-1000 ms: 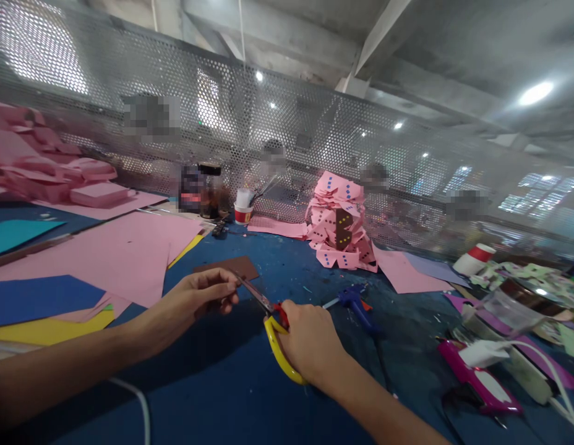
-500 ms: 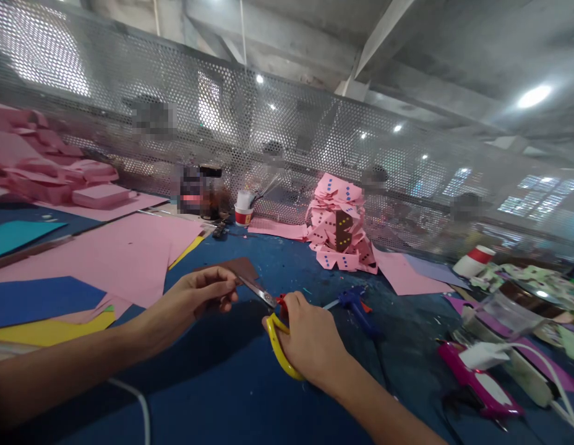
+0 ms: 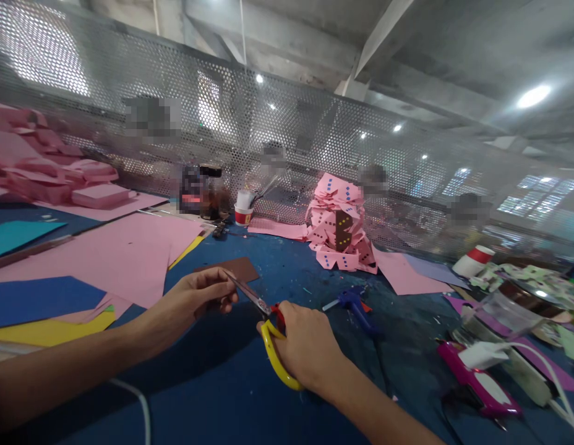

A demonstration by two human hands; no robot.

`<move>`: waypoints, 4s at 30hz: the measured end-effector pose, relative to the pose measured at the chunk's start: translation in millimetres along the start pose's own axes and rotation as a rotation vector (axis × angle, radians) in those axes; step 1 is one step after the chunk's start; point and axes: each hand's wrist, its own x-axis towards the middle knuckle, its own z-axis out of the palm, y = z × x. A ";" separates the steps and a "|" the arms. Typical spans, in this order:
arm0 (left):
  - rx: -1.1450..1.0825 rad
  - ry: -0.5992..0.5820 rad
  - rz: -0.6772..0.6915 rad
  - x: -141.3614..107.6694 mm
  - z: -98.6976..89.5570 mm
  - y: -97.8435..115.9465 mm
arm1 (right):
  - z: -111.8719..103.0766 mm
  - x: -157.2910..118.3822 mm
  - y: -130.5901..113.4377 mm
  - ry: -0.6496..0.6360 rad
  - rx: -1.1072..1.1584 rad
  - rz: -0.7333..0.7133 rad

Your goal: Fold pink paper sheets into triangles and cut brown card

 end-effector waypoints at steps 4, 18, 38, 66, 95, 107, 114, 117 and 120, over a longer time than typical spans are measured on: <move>0.002 0.001 0.001 -0.4 -0.5 -0.2 | -2.4 0.3 -2.4 -0.016 -0.022 0.018; -0.005 0.009 -0.022 -0.7 0.3 -0.5 | 4.1 1.1 1.9 0.028 -0.081 0.008; -0.005 -0.010 -0.036 -1.2 -1.7 -1.3 | 3.7 2.1 6.8 0.020 -0.128 0.018; -0.029 0.002 -0.011 -2.3 0.1 2.0 | 2.7 -0.2 -0.2 -0.008 -0.066 0.003; -0.011 -0.012 -0.014 -3.8 -1.6 0.5 | 2.0 0.3 -1.2 -0.029 -0.099 0.045; 0.004 -0.020 -0.006 -1.4 -2.0 -0.6 | 2.8 3.8 3.3 -0.012 -0.111 0.075; -0.011 -0.017 -0.003 -1.1 -1.2 0.9 | 5.3 3.0 6.3 0.030 -0.072 0.050; -0.018 -0.006 0.001 -1.5 -1.4 2.2 | 5.8 1.7 7.2 0.063 -0.036 0.010; -0.032 0.009 -0.006 -2.1 -1.5 2.9 | 5.5 0.8 6.5 0.067 -0.024 0.009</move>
